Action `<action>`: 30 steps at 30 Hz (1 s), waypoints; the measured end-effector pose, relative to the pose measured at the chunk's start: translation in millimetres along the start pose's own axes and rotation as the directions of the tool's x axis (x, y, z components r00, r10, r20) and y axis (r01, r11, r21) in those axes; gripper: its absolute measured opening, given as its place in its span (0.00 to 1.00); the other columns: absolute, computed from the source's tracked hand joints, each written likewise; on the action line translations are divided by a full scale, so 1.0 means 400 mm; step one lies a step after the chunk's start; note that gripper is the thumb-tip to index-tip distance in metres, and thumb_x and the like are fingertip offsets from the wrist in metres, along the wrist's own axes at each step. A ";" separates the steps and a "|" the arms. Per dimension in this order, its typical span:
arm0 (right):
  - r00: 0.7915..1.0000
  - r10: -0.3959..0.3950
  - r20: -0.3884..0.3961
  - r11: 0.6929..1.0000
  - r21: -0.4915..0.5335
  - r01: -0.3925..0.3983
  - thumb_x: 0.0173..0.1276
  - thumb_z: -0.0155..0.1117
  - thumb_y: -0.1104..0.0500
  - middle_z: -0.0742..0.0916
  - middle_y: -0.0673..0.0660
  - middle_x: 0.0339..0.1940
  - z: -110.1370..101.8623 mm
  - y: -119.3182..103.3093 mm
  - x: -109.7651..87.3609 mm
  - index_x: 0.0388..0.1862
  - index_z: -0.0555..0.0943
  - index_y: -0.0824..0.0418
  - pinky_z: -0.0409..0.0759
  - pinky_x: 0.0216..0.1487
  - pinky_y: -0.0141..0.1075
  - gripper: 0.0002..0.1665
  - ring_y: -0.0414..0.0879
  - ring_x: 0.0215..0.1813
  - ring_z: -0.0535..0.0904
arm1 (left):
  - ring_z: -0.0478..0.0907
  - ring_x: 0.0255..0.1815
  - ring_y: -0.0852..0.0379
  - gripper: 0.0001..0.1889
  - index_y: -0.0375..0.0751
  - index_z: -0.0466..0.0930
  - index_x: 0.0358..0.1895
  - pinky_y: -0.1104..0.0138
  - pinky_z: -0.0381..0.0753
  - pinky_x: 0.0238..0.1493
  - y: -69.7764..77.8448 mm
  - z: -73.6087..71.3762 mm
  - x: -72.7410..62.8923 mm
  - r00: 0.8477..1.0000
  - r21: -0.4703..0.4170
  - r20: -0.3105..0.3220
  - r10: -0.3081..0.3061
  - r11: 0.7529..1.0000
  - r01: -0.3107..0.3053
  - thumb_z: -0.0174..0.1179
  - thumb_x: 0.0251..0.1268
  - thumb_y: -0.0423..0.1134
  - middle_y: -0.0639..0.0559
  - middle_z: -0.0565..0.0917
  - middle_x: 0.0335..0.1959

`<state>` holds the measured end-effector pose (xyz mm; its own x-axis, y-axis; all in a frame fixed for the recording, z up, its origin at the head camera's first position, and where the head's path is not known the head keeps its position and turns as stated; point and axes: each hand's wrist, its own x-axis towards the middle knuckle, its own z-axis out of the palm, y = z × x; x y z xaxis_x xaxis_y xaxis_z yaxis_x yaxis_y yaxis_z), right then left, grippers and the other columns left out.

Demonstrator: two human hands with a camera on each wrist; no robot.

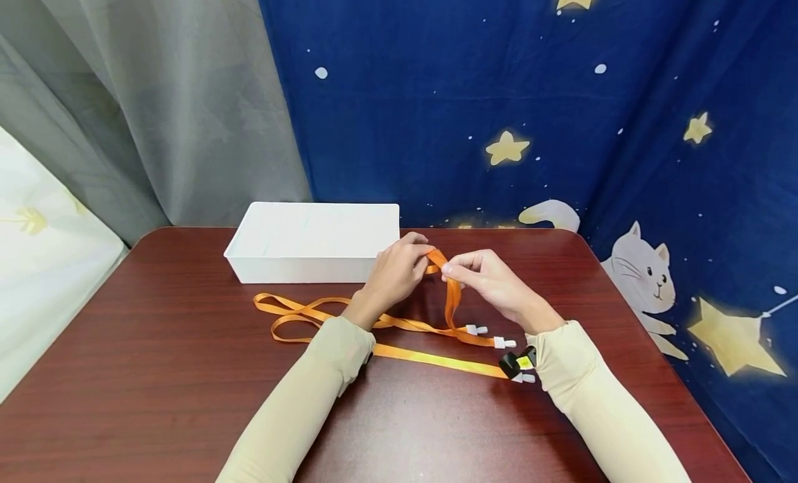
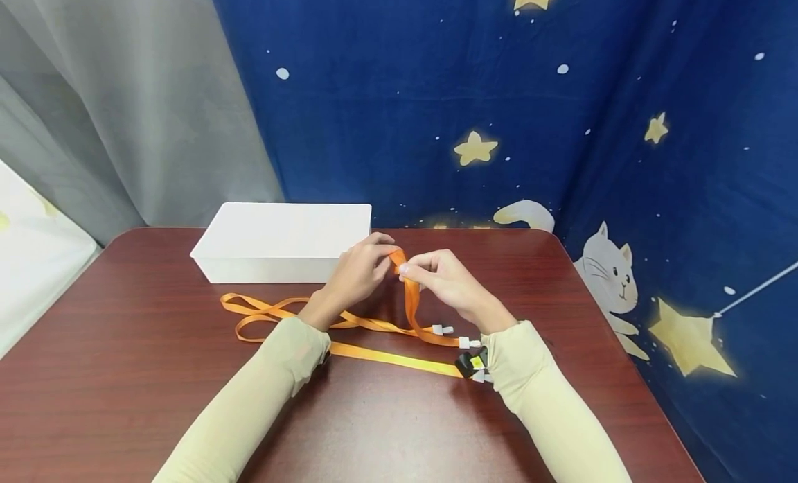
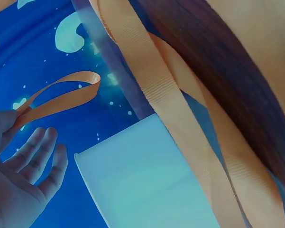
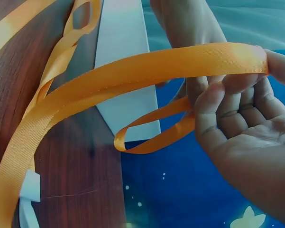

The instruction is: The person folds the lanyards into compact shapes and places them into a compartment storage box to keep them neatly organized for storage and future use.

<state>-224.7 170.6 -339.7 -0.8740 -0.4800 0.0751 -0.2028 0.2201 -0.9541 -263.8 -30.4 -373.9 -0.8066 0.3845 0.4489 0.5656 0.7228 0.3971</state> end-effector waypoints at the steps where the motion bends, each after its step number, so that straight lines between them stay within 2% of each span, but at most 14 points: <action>1: 1.000 -0.003 0.008 1.000 0.006 0.003 0.74 0.60 0.57 0.86 0.56 0.33 -0.001 -0.001 -0.001 0.39 0.86 0.67 0.74 0.54 0.46 0.14 0.52 0.44 0.77 | 0.82 0.44 0.51 0.14 0.47 0.88 0.50 0.57 0.82 0.40 0.001 -0.002 -0.001 1.000 0.000 -0.003 -0.002 1.000 0.002 0.55 0.68 0.33 0.49 0.82 0.53; 6: 0.999 -0.041 0.022 0.998 0.045 0.040 0.75 0.59 0.59 0.86 0.55 0.33 -0.003 -0.014 -0.005 0.36 0.85 0.65 0.73 0.55 0.42 0.12 0.55 0.46 0.77 | 0.82 0.44 0.51 0.13 0.47 0.88 0.49 0.57 0.82 0.41 0.003 -0.006 -0.007 1.000 -0.014 -0.010 -0.013 1.000 0.013 0.56 0.69 0.33 0.49 0.82 0.53; 11: 0.997 -0.082 -0.008 0.992 0.097 0.082 0.75 0.57 0.60 0.85 0.54 0.33 -0.001 -0.037 -0.007 0.34 0.84 0.60 0.75 0.52 0.39 0.11 0.52 0.46 0.76 | 0.82 0.43 0.53 0.13 0.46 0.88 0.50 0.59 0.82 0.40 0.007 -0.007 -0.010 1.000 -0.038 -0.026 -0.010 0.999 0.009 0.57 0.69 0.34 0.50 0.82 0.54; 16: 0.991 -0.116 -0.067 0.980 0.154 0.125 0.75 0.57 0.62 0.86 0.52 0.34 0.004 -0.062 -0.009 0.35 0.85 0.59 0.77 0.50 0.36 0.11 0.48 0.45 0.78 | 0.82 0.44 0.52 0.12 0.44 0.88 0.49 0.58 0.81 0.41 0.018 -0.011 -0.011 0.998 -0.090 -0.064 0.013 0.996 -0.019 0.60 0.67 0.33 0.49 0.83 0.53; 22: 0.978 -0.167 -0.122 0.949 0.248 0.193 0.76 0.54 0.66 0.85 0.51 0.31 0.006 -0.090 -0.012 0.34 0.85 0.61 0.78 0.45 0.33 0.13 0.45 0.40 0.78 | 0.82 0.45 0.51 0.07 0.41 0.90 0.42 0.58 0.80 0.45 0.030 -0.016 -0.015 0.991 -0.182 -0.125 0.041 0.981 -0.064 0.65 0.66 0.34 0.47 0.85 0.48; 26: 0.973 -0.184 -0.143 0.935 0.278 0.218 0.77 0.54 0.65 0.85 0.51 0.31 0.003 -0.105 -0.015 0.33 0.86 0.60 0.79 0.44 0.32 0.14 0.45 0.39 0.77 | 0.82 0.42 0.50 0.05 0.39 0.90 0.37 0.61 0.79 0.40 0.033 -0.015 -0.018 0.990 -0.245 -0.133 0.040 0.967 -0.072 0.65 0.66 0.35 0.48 0.85 0.46; 30: 0.966 -0.194 -0.168 0.928 0.287 0.236 0.77 0.54 0.64 0.85 0.52 0.30 -0.002 -0.118 -0.015 0.33 0.86 0.62 0.79 0.43 0.32 0.14 0.46 0.38 0.77 | 0.82 0.38 0.53 0.06 0.39 0.89 0.35 0.66 0.80 0.36 0.037 -0.017 -0.024 0.992 -0.284 -0.119 0.035 0.957 -0.068 0.65 0.67 0.37 0.49 0.84 0.44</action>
<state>-210.2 163.6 -294.9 -0.8795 -0.3640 0.3065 -0.2682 -0.1528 -0.9512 -246.4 -27.2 -366.8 -0.7601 0.3387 0.5546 0.6444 0.5024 0.5764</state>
